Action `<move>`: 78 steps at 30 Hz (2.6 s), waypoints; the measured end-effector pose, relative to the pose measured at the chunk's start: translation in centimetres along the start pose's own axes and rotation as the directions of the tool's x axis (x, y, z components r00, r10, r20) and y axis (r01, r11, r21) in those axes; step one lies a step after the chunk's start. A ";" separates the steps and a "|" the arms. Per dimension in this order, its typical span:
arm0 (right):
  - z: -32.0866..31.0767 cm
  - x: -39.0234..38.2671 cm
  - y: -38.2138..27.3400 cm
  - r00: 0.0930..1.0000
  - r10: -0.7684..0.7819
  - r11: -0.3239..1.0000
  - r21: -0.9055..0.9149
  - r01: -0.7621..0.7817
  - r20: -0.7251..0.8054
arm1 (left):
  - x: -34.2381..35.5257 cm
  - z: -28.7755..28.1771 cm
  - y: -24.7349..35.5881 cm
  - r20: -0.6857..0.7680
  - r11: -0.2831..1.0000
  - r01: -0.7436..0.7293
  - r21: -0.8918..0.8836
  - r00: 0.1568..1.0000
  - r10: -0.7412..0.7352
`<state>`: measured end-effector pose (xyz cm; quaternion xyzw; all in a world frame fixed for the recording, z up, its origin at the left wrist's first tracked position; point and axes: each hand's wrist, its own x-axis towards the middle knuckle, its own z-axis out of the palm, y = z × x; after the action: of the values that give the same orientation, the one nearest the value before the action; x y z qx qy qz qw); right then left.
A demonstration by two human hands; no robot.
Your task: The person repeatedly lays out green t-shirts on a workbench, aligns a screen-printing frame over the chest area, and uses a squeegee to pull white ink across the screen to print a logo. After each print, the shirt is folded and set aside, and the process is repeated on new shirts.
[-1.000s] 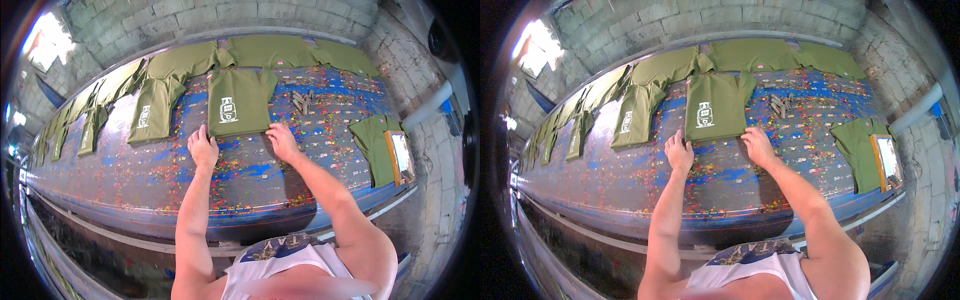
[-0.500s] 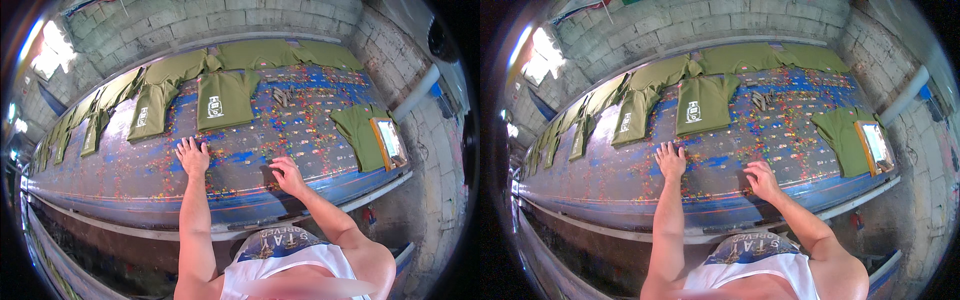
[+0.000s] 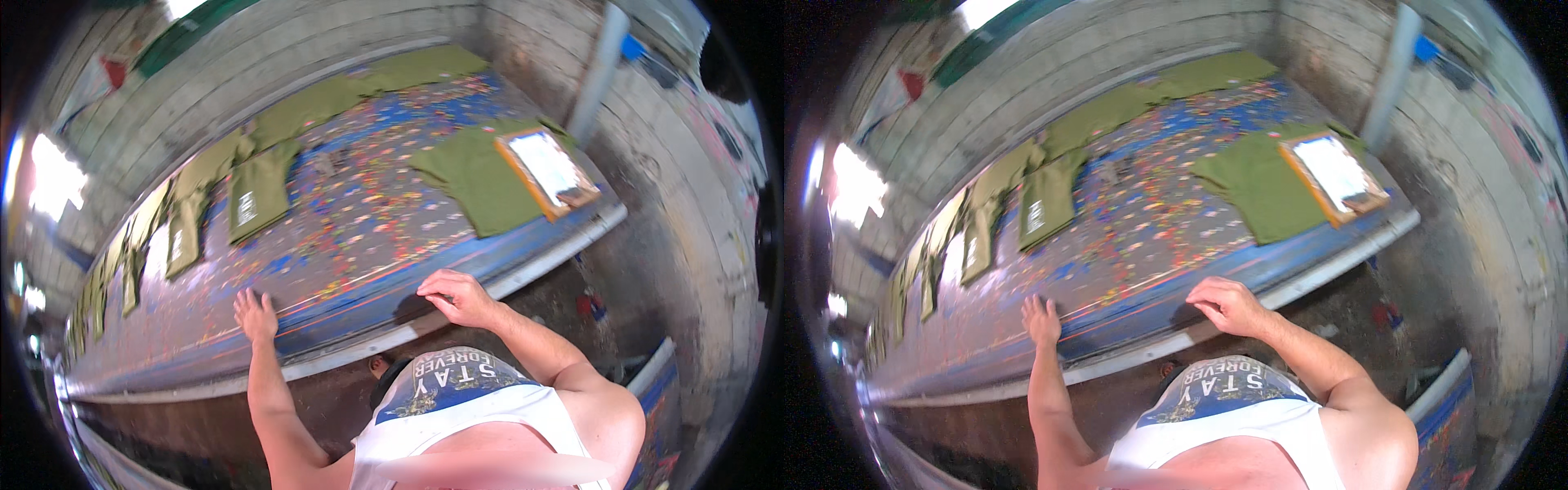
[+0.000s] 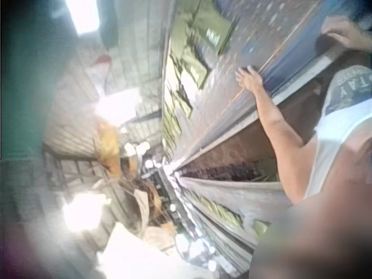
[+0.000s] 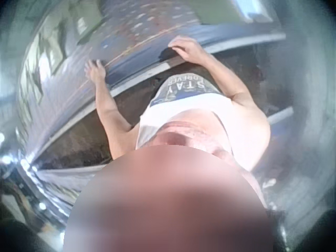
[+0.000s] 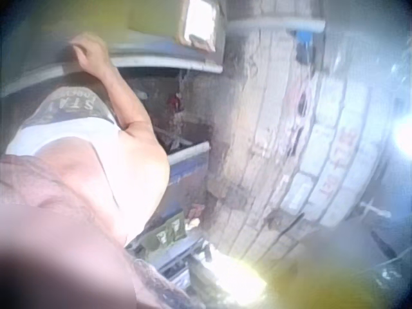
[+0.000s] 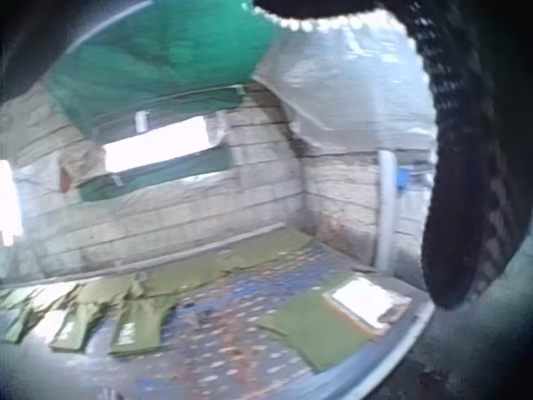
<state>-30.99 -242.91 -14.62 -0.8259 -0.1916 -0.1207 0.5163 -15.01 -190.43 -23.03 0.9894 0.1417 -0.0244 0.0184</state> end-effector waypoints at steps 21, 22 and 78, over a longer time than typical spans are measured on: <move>-32.5 -14.0 8.3 0.933 -0.044 0.937 -0.339 -0.085 -0.356 | -7.6 5.6 20.5 -0.058 0.993 -0.009 0.121 0.998 0.016; -33.9 -13.3 9.1 0.948 -0.023 0.918 -0.383 -0.106 -0.316 | -7.6 5.9 20.2 -0.086 0.993 -0.014 0.115 0.996 0.024; -48.2 1.7 32.8 0.819 -0.054 0.981 -0.124 0.151 0.572 | -23.4 4.9 73.8 0.244 0.315 0.215 -0.924 0.968 0.055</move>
<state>-15.07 -298.83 -19.33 -0.8524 -0.3697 0.0864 0.3596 -16.91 -267.94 -24.50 0.7733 0.1754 -0.0524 0.6070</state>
